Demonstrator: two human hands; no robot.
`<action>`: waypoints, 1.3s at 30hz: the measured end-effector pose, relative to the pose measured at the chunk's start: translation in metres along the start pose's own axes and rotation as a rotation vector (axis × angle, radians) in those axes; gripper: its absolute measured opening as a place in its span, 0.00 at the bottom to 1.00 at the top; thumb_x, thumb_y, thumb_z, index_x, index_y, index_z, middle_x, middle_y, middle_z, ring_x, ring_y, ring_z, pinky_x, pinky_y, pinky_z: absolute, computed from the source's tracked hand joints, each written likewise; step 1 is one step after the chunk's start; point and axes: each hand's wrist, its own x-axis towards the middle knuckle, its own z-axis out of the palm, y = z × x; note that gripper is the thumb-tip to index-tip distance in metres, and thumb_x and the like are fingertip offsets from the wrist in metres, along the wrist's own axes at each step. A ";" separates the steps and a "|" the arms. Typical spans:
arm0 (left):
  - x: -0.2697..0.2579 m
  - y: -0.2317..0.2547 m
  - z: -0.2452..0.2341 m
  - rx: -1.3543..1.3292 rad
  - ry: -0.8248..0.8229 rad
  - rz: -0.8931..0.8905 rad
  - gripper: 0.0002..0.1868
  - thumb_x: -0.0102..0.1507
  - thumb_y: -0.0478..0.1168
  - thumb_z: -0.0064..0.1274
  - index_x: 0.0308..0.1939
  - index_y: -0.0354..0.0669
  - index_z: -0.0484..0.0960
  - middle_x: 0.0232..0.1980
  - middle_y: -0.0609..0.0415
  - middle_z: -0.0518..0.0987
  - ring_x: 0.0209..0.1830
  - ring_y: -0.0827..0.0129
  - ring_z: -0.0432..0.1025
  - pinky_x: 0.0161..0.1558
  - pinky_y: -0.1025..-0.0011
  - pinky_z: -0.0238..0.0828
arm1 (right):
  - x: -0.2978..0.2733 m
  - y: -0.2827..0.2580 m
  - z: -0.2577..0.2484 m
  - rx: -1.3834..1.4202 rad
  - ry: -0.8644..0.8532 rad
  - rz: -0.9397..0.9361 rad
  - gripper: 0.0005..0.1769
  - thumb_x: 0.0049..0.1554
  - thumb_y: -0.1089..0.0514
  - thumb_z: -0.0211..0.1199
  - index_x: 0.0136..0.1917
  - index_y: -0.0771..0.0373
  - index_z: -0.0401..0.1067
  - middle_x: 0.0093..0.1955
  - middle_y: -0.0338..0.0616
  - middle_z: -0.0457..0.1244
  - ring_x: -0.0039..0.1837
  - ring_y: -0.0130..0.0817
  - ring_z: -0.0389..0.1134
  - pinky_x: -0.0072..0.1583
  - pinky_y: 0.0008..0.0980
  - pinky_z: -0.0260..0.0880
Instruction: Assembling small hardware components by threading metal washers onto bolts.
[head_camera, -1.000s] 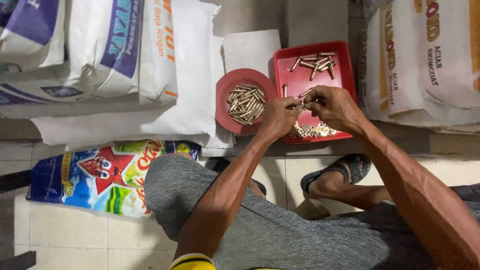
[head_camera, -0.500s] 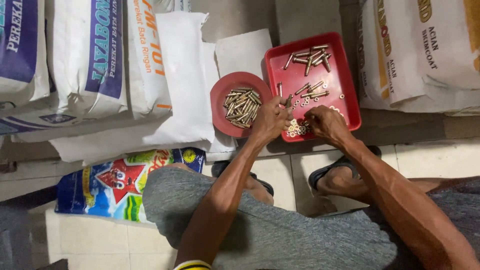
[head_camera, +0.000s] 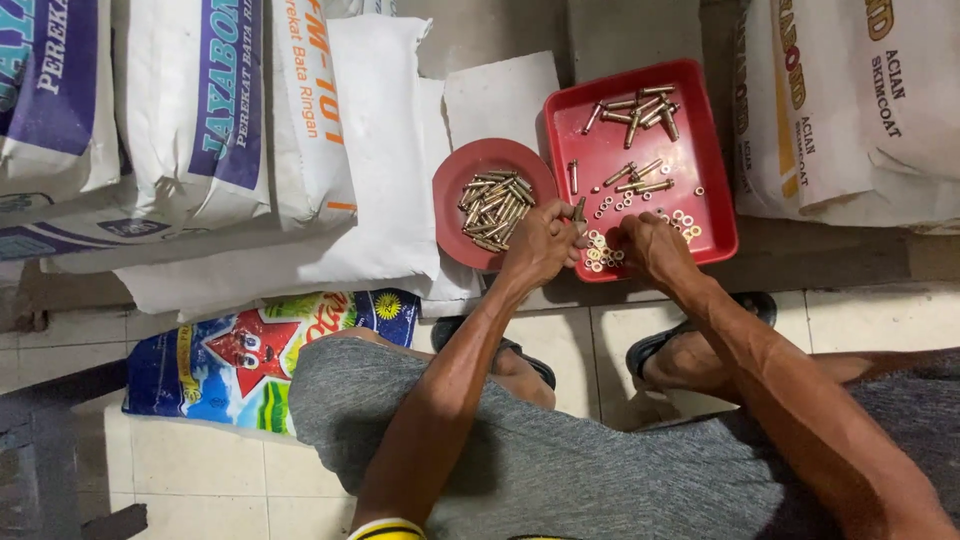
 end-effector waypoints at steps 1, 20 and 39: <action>-0.005 0.004 0.001 -0.001 -0.003 -0.002 0.15 0.64 0.32 0.56 0.52 0.31 0.73 0.26 0.39 0.78 0.20 0.62 0.77 0.22 0.70 0.81 | -0.006 -0.004 -0.004 -0.001 -0.001 0.004 0.17 0.53 0.54 0.67 0.56 0.55 0.74 0.55 0.57 0.67 0.57 0.66 0.71 0.58 0.62 0.73; -0.025 0.030 0.016 -0.010 -0.005 -0.007 0.12 0.62 0.32 0.57 0.49 0.34 0.82 0.23 0.48 0.77 0.17 0.74 0.70 0.20 0.76 0.72 | -0.035 -0.111 -0.113 0.881 0.365 -0.026 0.09 0.61 0.69 0.64 0.54 0.64 0.79 0.42 0.50 0.70 0.47 0.30 0.72 0.52 0.28 0.73; -0.009 0.002 0.013 0.569 -0.021 0.118 0.06 0.63 0.44 0.58 0.44 0.54 0.82 0.21 0.58 0.81 0.23 0.71 0.78 0.28 0.74 0.71 | -0.036 -0.115 -0.109 1.201 0.287 0.055 0.18 0.55 0.66 0.72 0.58 0.68 0.74 0.46 0.47 0.68 0.48 0.29 0.72 0.54 0.26 0.78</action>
